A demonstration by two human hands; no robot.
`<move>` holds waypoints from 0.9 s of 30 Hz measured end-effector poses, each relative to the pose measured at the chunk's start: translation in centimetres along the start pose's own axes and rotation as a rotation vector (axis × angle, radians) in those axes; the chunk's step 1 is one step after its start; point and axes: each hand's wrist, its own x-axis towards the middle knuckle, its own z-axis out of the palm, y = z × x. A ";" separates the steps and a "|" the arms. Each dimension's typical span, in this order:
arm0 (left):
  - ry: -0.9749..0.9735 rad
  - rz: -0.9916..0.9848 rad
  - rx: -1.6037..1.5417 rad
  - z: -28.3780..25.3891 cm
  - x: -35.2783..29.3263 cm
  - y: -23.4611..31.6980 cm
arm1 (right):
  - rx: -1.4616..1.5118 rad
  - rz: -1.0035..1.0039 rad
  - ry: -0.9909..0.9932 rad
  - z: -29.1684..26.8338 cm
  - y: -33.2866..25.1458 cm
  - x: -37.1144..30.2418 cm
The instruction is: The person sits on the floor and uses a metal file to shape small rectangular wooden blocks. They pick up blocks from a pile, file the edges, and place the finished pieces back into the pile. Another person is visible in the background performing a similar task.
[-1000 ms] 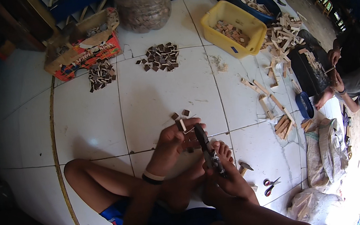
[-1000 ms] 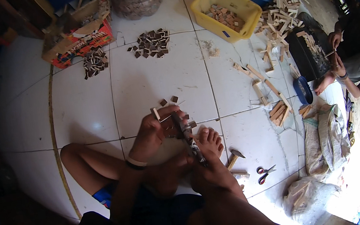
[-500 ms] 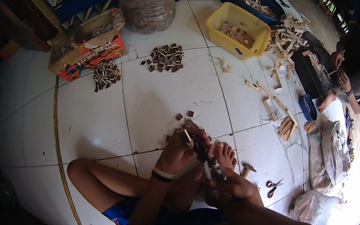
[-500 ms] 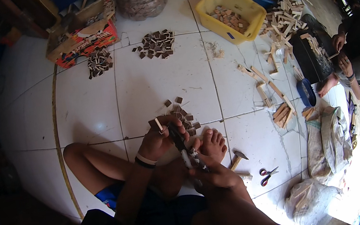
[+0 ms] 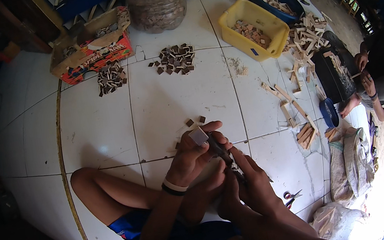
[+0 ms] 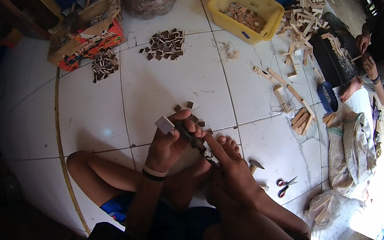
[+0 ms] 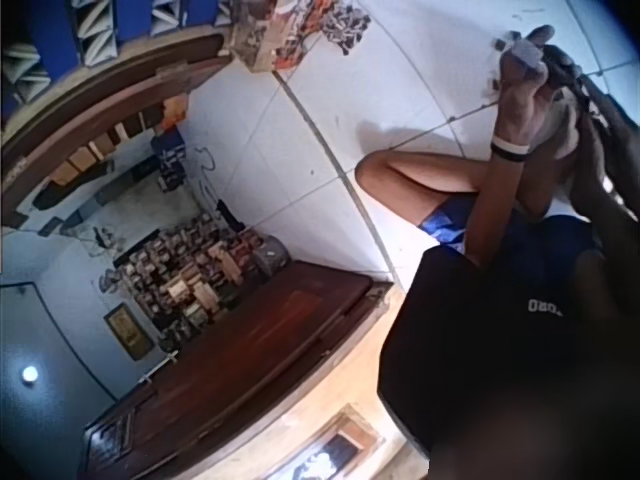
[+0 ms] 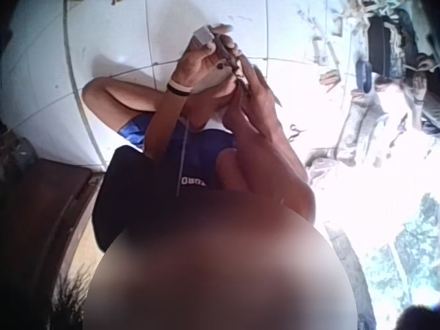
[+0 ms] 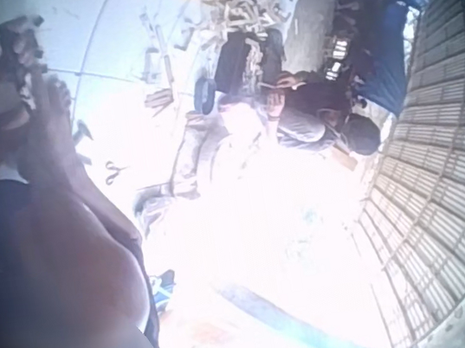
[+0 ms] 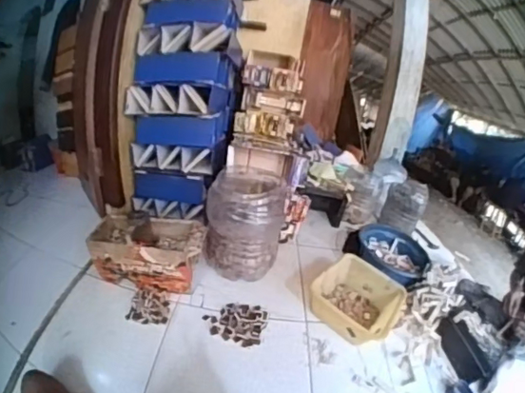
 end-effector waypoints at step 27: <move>0.248 0.145 -0.076 -0.4 -0.7 -3.8 | 0.184 0.000 -0.070 2.1 3.9 -2.0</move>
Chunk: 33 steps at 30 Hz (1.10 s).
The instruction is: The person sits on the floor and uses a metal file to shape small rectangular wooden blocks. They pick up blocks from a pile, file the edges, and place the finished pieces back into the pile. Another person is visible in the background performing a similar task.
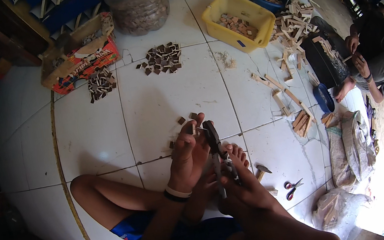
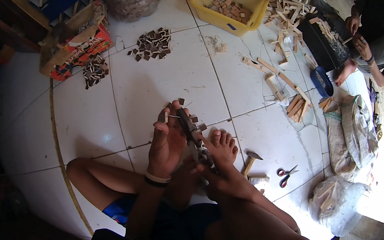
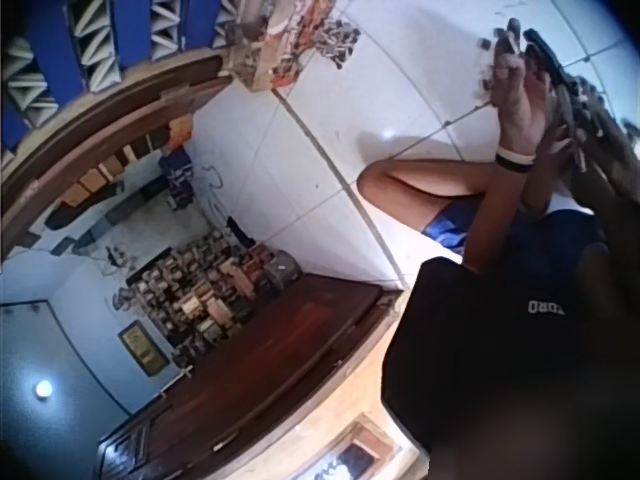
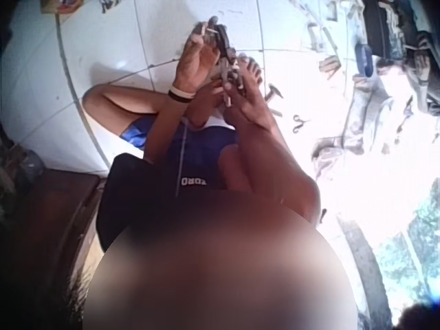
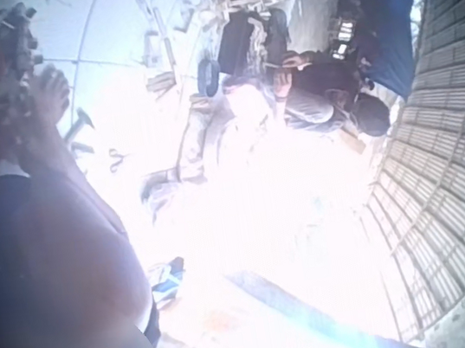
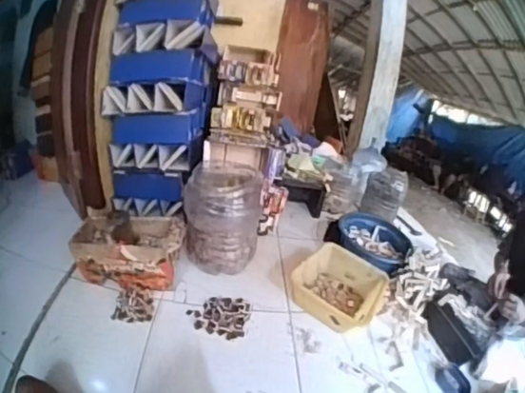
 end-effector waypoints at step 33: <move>0.025 0.067 -0.006 0.3 -0.3 -0.5 | 0.171 0.147 -0.003 0.8 2.3 -0.4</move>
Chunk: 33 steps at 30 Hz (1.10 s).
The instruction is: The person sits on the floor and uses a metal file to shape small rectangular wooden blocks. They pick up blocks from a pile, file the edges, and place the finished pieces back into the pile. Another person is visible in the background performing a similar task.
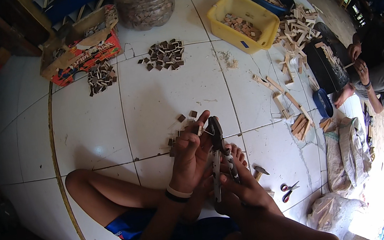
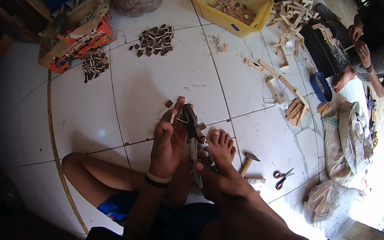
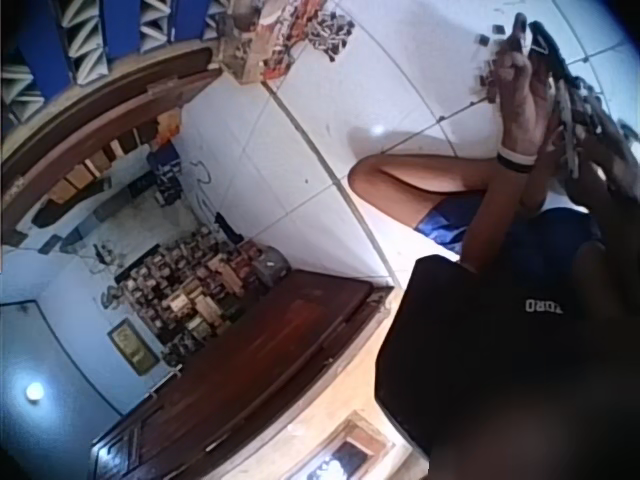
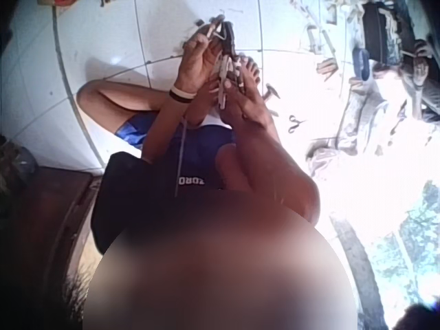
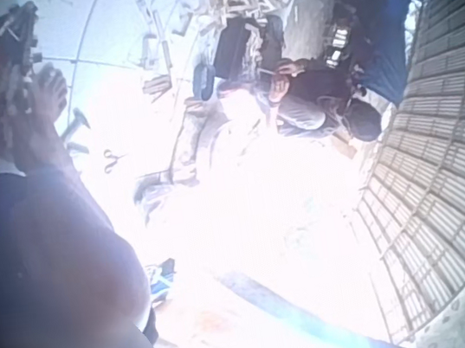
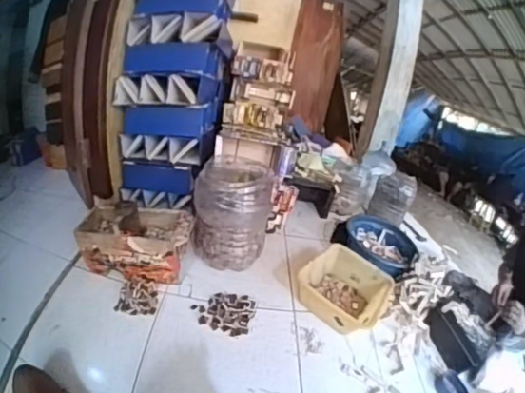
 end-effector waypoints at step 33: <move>0.001 0.019 0.121 -1.9 1.9 -0.5 | -0.333 0.052 0.516 0.3 2.3 3.6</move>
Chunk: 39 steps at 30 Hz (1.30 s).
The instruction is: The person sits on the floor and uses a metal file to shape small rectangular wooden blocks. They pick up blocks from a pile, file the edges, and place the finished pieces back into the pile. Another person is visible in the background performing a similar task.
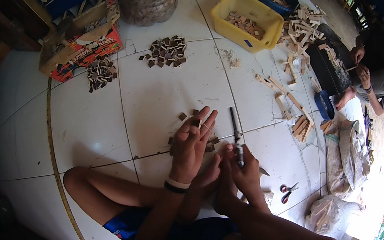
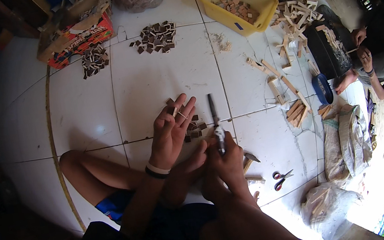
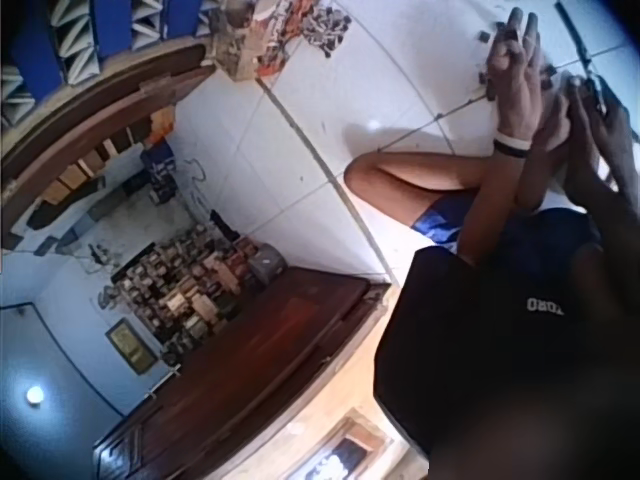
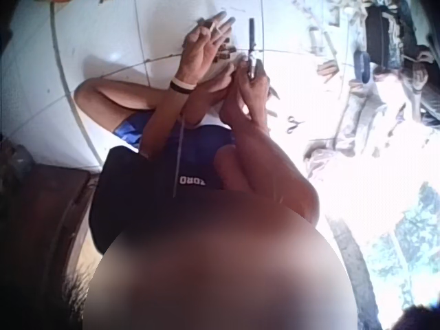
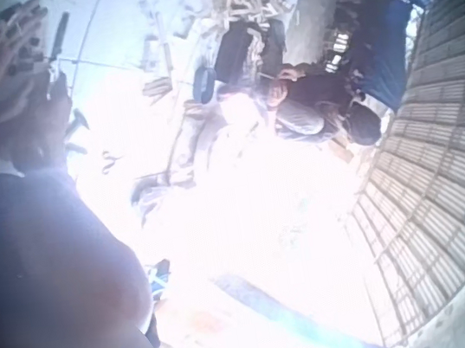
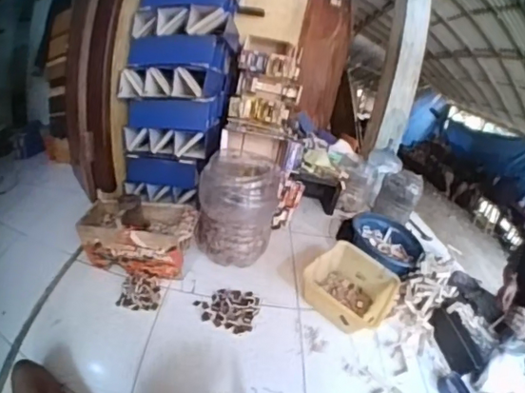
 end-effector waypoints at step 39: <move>0.137 -0.037 0.440 1.0 2.7 3.5 | 0.449 0.029 -0.316 -0.6 -1.6 -0.8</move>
